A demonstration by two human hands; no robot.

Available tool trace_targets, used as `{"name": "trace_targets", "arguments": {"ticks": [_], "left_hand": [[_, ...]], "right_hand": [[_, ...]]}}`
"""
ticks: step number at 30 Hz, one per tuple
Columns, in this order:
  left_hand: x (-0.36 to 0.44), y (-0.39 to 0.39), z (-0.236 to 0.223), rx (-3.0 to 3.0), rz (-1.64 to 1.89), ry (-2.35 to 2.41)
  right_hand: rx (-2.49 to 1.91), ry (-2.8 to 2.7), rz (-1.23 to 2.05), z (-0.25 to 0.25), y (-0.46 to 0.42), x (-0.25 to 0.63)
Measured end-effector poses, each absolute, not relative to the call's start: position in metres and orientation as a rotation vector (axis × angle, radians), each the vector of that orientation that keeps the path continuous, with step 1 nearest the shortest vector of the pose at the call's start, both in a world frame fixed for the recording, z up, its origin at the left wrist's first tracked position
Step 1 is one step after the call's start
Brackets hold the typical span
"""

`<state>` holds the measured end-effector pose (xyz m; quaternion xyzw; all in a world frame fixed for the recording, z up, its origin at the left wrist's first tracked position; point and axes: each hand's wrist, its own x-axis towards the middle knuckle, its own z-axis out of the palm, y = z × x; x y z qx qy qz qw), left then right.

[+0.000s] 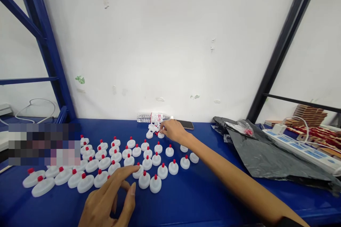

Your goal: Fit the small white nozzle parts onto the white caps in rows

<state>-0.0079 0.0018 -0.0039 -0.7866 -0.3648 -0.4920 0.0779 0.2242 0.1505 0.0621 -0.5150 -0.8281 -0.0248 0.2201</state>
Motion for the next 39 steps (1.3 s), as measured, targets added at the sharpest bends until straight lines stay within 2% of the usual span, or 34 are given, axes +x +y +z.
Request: {"name": "trace_targets", "arguments": {"ticks": [7, 10, 15, 18, 22, 26, 30, 34, 39], "left_hand": [[-0.005, 0.002, -0.007, -2.344, -1.525, -1.148], [-0.006, 0.006, -0.012, -2.301, -1.541, -1.097], [-0.008, 0.012, -0.018, -2.314, -1.530, -0.931], [-0.008, 0.012, -0.017, -2.345, -1.609, -1.000], [-0.007, 0.011, -0.015, -2.365, -1.636, -1.019], [-0.007, 0.012, -0.014, -2.376, -1.620, -0.997], [-0.007, 0.012, -0.013, -2.363, -1.644, -1.014], [-0.006, 0.011, -0.014, -2.357, -1.639, -1.033], [-0.005, 0.011, -0.015, -2.370, -1.608, -1.054]], "right_hand": [[-1.401, -2.246, 0.036, 0.081, 0.096, 0.224], [-1.200, -2.218, 0.483, 0.088, 0.044, 0.209], [-1.111, -2.232, 0.796, 0.096, 0.009, 0.197], [-1.134, -2.191, 0.679, 0.098, 0.053, 0.212], [-1.388, -2.189, 0.302, 0.078, 0.150, 0.240], [-1.448, -2.286, 0.303, 0.047, 0.208, 0.254], [-1.425, -2.289, 0.303, 0.033, 0.216, 0.255], [-1.432, -2.275, 0.328, 0.041, 0.203, 0.258], [-1.273, -2.045, 0.654, 0.076, 0.131, 0.251]]}}
